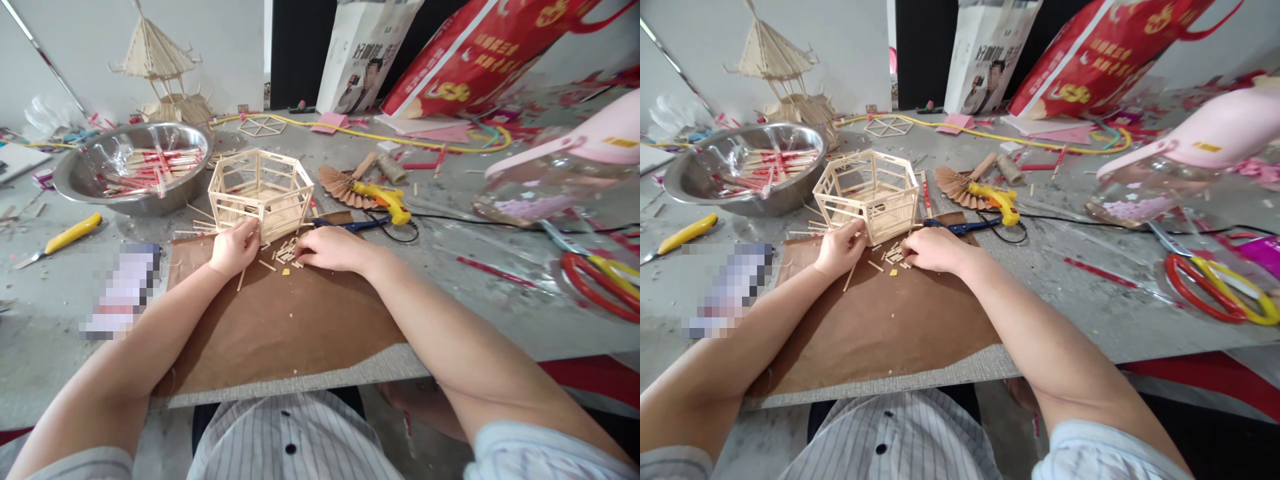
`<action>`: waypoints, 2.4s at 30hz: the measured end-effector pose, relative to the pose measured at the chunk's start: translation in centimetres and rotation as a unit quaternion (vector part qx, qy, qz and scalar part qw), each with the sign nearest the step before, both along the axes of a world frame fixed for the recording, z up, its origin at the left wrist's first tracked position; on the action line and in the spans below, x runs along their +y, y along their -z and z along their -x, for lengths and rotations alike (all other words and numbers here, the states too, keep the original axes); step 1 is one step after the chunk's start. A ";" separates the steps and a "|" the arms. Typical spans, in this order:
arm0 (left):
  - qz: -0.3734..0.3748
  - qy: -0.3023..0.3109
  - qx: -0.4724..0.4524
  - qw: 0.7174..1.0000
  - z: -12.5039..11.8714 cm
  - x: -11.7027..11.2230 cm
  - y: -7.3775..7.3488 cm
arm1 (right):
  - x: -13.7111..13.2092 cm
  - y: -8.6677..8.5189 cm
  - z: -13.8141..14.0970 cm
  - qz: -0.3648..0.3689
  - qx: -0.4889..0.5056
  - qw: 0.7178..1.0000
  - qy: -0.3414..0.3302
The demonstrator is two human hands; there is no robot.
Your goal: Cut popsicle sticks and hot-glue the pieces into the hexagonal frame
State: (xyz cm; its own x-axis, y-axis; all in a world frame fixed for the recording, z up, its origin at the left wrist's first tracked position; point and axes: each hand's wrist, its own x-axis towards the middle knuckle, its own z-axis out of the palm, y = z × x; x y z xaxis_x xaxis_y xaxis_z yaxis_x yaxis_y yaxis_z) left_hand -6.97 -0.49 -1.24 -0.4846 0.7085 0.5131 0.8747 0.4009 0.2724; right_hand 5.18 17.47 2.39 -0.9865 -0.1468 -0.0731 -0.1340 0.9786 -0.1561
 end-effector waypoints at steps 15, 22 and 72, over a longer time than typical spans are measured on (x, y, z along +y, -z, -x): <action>-0.115 -0.003 0.020 0.993 0.2 0.1 0.3 | -1.0 0.6 -0.1 -0.013 0.013 0.999 -0.026; -0.122 -0.009 0.036 0.992 0.3 0.1 0.5 | -1.6 0.3 -0.4 -0.011 0.005 0.999 -0.041; -0.076 -0.032 -0.032 0.996 0.2 0.2 0.5 | -0.9 1.8 0.7 0.178 0.142 0.971 0.068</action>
